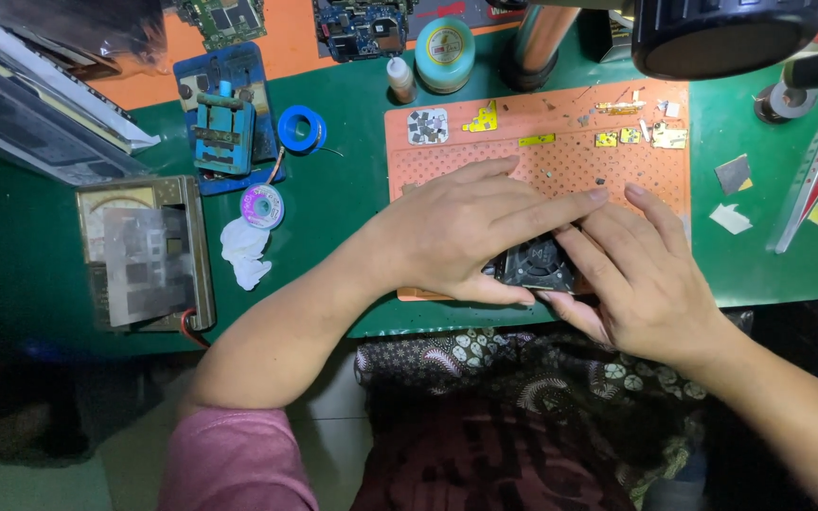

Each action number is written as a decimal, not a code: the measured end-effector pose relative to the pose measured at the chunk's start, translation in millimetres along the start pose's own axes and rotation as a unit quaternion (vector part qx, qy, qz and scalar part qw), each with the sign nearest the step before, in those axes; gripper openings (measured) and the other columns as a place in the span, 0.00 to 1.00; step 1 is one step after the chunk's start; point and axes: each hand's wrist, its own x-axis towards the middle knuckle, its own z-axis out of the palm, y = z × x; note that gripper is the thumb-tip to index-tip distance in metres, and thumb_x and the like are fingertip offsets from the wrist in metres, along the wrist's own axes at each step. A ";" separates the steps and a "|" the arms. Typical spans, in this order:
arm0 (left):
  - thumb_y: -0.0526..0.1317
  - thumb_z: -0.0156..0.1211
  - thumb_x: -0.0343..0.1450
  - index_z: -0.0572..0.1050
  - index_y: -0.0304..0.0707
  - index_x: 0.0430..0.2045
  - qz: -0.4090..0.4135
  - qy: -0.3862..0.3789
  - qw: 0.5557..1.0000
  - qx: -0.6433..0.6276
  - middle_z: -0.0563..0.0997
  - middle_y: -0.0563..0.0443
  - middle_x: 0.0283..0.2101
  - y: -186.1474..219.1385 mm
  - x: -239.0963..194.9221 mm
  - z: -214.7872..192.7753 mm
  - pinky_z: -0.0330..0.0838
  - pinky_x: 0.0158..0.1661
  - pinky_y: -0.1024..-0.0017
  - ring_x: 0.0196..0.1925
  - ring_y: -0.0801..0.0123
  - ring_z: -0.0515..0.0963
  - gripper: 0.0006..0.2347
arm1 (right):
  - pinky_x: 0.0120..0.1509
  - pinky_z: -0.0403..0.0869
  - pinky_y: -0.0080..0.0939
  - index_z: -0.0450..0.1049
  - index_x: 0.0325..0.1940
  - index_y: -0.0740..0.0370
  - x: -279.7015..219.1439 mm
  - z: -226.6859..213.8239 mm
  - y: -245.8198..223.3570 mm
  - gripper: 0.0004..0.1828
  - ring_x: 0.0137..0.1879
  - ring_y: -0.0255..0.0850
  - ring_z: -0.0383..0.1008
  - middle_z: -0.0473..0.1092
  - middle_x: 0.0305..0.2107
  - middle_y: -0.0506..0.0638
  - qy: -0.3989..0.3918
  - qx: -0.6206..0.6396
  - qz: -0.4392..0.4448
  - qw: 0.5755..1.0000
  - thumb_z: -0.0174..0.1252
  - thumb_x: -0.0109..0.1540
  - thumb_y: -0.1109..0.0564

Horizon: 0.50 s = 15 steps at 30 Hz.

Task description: The person cleans a small electronic component by brushing it with a toothbrush, wiping it with a tissue, and applying a liquid from a small bottle. The person also handles a small fan and other circuit boards on the workbench.

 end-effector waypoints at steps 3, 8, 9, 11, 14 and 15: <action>0.54 0.64 0.63 0.44 0.41 0.58 0.006 0.004 1.000 0.007 0.74 0.53 0.44 -0.7 -0.7 0.9 0.64 0.52 0.60 0.47 0.62 0.73 0.38 | 0.58 0.60 0.55 0.63 0.42 0.72 0.3 0.8 -0.1 0.23 0.42 0.56 0.68 0.66 0.36 0.66 0.006 -0.002 0.001 1.000 0.47 0.56 0.47; 0.54 0.64 0.64 0.45 0.41 0.57 -0.002 -0.004 1.000 0.003 0.73 0.52 0.45 1.1 0.2 -1.0 0.63 0.53 0.59 0.48 0.62 0.73 0.37 | 0.58 0.60 0.55 0.62 0.42 0.72 0.3 -0.3 -0.5 0.23 0.42 0.56 0.68 0.66 0.37 0.66 -0.002 -0.003 0.002 1.000 0.49 0.56 0.47; 0.54 0.64 0.64 0.45 0.41 0.57 -0.002 -0.004 1.000 0.003 0.73 0.52 0.45 1.0 0.0 -0.7 0.63 0.53 0.59 0.48 0.62 0.73 0.37 | 0.58 0.60 0.55 0.62 0.42 0.72 0.2 -0.2 -0.5 0.23 0.42 0.56 0.68 0.66 0.37 0.66 -0.001 -0.003 0.002 1.000 0.49 0.56 0.47; 0.54 0.64 0.63 0.46 0.41 0.57 0.000 0.000 1.000 0.006 0.73 0.52 0.45 0.7 -0.4 -0.1 0.63 0.54 0.59 0.48 0.62 0.72 0.37 | 0.58 0.60 0.55 0.63 0.42 0.72 0.1 -0.2 -0.5 0.22 0.41 0.55 0.68 0.66 0.36 0.66 0.001 -0.005 0.002 1.000 0.48 0.56 0.48; 0.54 0.64 0.63 0.46 0.41 0.57 0.004 0.004 1.000 0.006 0.73 0.52 0.46 0.2 -0.8 0.9 0.63 0.53 0.59 0.49 0.62 0.73 0.37 | 0.58 0.60 0.55 0.63 0.42 0.72 0.1 -0.3 -0.6 0.22 0.41 0.55 0.68 0.66 0.37 0.66 0.001 -0.005 0.001 1.000 0.48 0.56 0.48; 0.54 0.64 0.63 0.46 0.41 0.57 0.004 0.005 1.000 0.006 0.73 0.52 0.46 0.0 -0.9 1.0 0.63 0.53 0.59 0.49 0.62 0.73 0.37 | 0.58 0.60 0.55 0.63 0.42 0.72 0.2 -0.4 -0.7 0.22 0.41 0.55 0.68 0.66 0.37 0.66 0.001 -0.006 0.001 1.000 0.48 0.56 0.48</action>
